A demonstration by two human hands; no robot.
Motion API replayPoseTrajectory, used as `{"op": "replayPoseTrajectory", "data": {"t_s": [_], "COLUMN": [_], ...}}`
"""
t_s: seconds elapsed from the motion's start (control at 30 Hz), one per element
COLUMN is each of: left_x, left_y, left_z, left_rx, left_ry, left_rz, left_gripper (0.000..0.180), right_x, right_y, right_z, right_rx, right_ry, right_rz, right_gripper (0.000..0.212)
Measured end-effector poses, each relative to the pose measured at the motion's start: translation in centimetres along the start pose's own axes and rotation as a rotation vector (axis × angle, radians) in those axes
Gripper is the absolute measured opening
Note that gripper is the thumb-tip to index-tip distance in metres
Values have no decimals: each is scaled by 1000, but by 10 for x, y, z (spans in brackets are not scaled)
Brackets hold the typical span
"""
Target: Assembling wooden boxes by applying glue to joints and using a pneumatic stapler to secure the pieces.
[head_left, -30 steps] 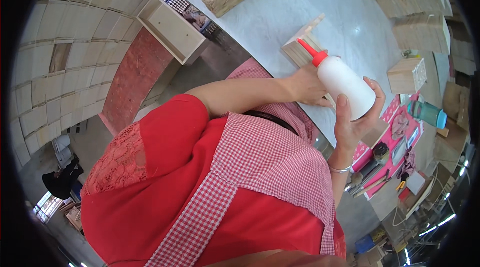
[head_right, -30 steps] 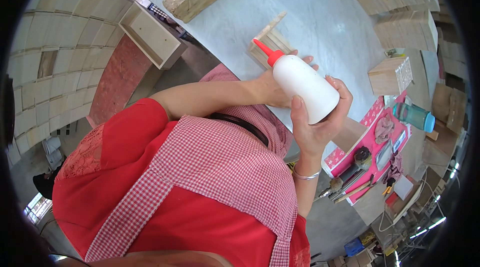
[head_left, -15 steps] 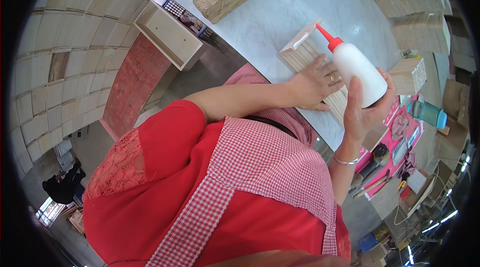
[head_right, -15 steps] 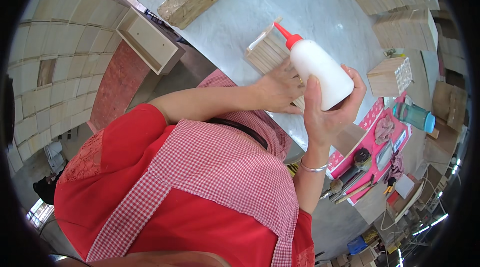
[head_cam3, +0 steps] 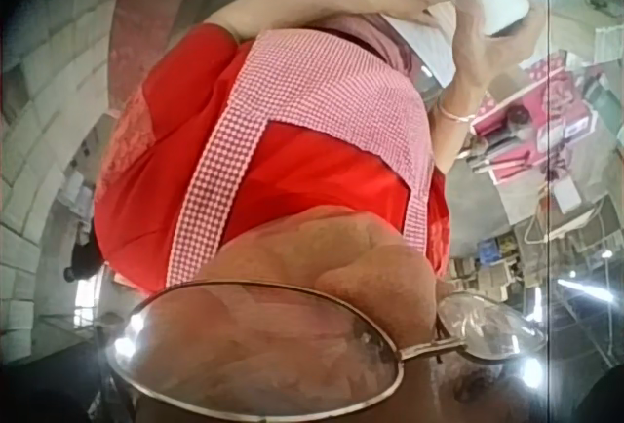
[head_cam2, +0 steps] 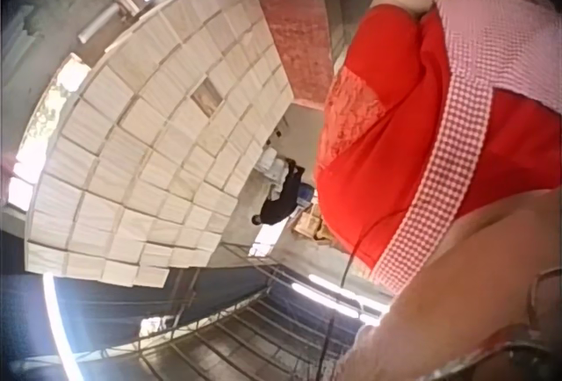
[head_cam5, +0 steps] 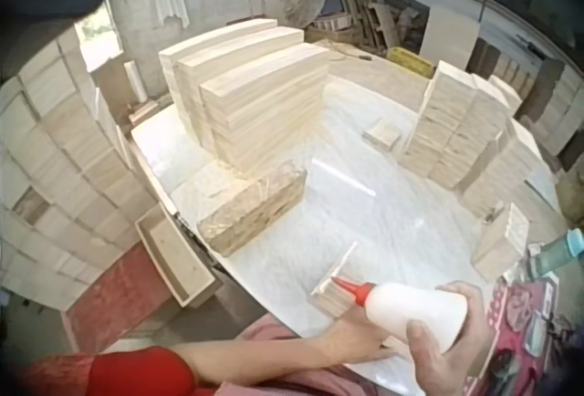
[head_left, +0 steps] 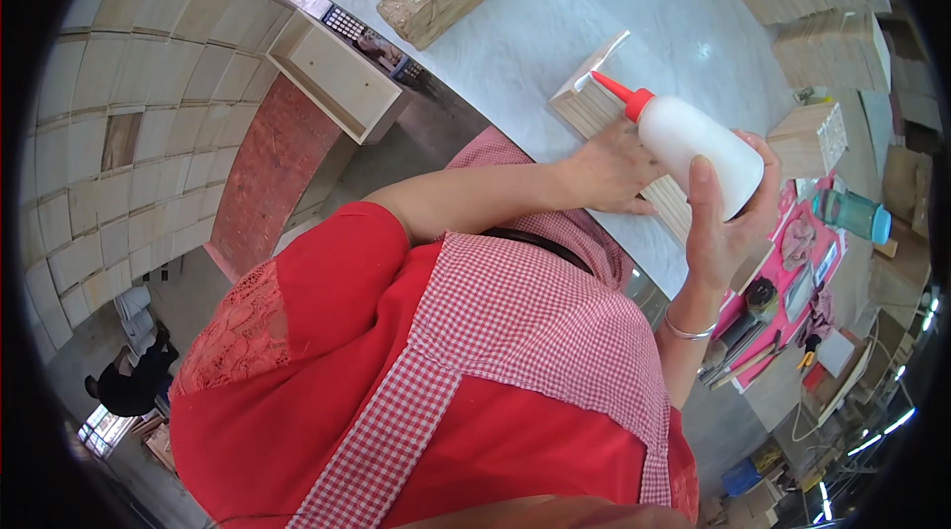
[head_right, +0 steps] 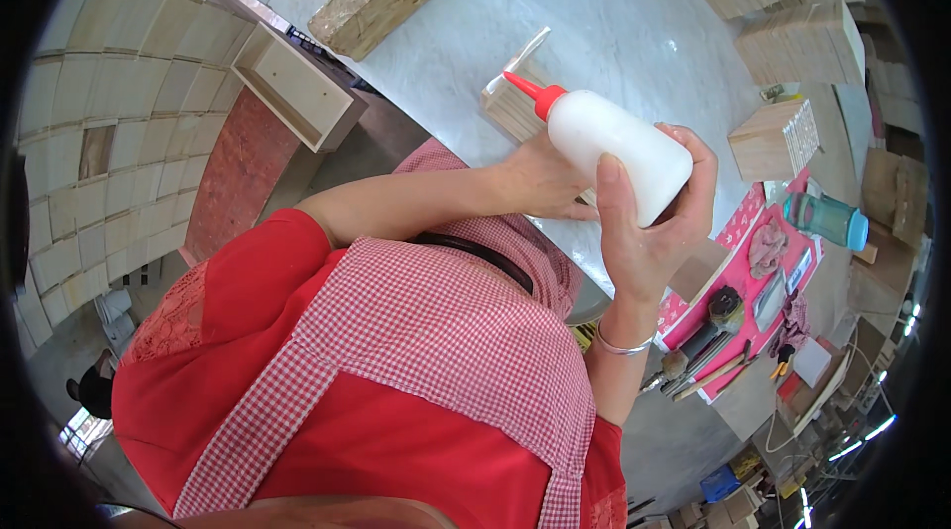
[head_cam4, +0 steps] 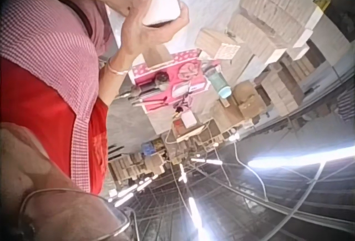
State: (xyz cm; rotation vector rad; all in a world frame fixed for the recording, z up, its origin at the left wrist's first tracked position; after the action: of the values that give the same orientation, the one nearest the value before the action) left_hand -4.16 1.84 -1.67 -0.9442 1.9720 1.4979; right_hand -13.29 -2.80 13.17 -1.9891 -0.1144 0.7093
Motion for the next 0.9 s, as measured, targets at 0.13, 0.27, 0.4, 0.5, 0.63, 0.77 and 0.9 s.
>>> {"op": "replayPoseTrajectory", "data": {"t_s": [0.13, 0.27, 0.4, 0.5, 0.63, 0.77, 0.9], "left_x": [0, -29, -46, -51, -49, -49, -50], "left_y": [5, -14, -39, -40, -36, -35, -34], "left_z": [-2, -1, -1, -2, -3, -4, -4], "left_rx": [51, 36, 47, 52, 52, 52, 43], "left_ry": [-74, -134, -143, -152, -169, -175, -186], "left_rz": [-281, -385, -436, -469, -489, -507, -509], "left_gripper": [76, 76, 76, 76, 77, 78, 79], "right_x": [-30, -102, -169, -187, -189, -188, -190], "right_y": [4, 21, 38, 41, 45, 41, 41], "right_z": [13, 46, 95, 122, 135, 133, 128], "right_rx": [111, 165, 216, 292, 179, 204, 212], "right_ry": [148, 372, 519, 536, 474, 427, 379], "right_rz": [-86, -152, -41, 53, 179, 132, 167], "right_gripper": [55, 62, 67, 68, 69, 63, 59]}}
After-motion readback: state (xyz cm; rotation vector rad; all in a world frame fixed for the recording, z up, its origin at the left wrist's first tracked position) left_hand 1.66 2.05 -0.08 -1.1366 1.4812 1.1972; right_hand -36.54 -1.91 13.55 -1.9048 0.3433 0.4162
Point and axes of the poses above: each hand's wrist, its own z-axis away from the middle knuckle, its own x-axis out of the palm, y = z × x, the point moved 2 cm from there along -z, towards the middle knuckle, and after that the axes turned 3 degrees about -x, right-handed, at the moved point
